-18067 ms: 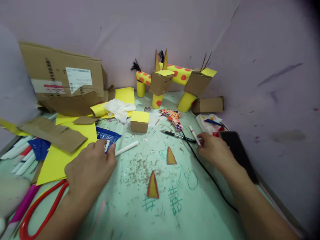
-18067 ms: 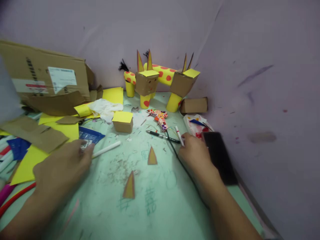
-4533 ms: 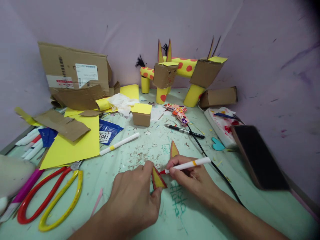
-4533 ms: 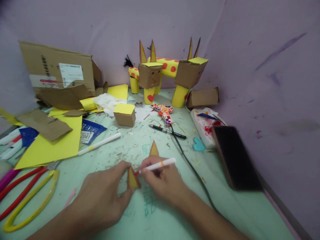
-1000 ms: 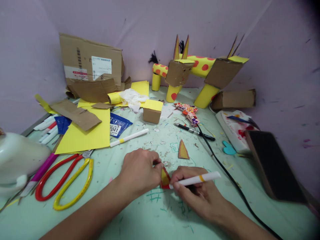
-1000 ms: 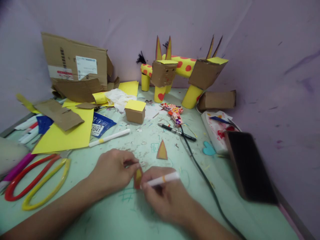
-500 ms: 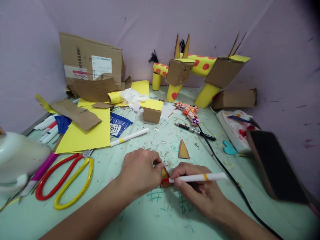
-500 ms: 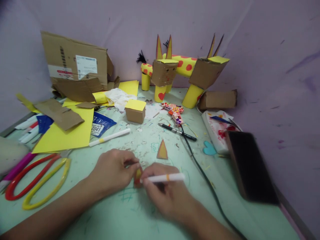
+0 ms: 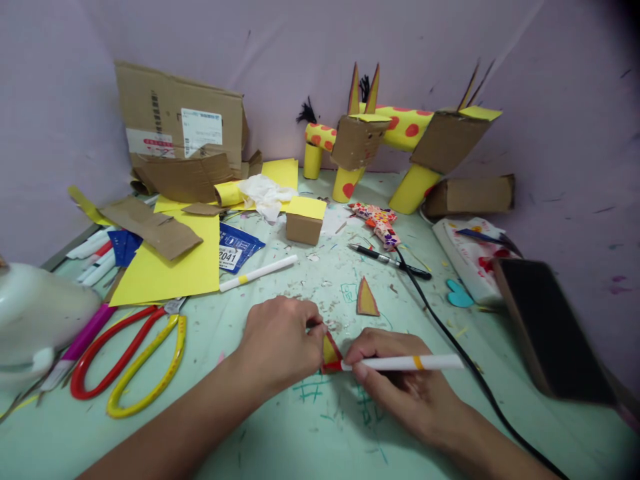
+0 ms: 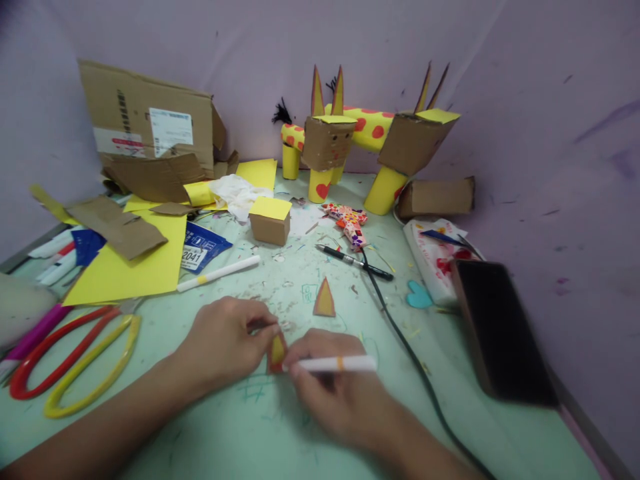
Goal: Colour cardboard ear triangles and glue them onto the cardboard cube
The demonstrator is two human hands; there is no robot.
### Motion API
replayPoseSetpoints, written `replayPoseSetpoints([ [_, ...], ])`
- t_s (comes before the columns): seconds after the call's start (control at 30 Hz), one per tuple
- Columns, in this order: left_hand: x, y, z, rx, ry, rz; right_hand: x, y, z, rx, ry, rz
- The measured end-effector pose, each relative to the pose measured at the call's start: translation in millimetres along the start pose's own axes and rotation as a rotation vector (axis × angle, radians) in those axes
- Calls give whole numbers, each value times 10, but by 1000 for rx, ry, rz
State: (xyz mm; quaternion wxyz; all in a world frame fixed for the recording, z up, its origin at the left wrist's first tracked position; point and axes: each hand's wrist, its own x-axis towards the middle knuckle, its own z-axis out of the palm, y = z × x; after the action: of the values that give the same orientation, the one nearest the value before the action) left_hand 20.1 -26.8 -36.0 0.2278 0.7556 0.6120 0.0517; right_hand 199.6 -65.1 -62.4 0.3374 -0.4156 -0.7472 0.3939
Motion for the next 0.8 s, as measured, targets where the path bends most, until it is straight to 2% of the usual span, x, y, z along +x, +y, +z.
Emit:
replayPoseSetpoints([
  [0.17,-6,4,6,-6,5,-21,20,4,25,6,-9,-78],
  [0.8,-13,3,26,-13,8,-23,3,-1,24,-7,-19,-74],
])
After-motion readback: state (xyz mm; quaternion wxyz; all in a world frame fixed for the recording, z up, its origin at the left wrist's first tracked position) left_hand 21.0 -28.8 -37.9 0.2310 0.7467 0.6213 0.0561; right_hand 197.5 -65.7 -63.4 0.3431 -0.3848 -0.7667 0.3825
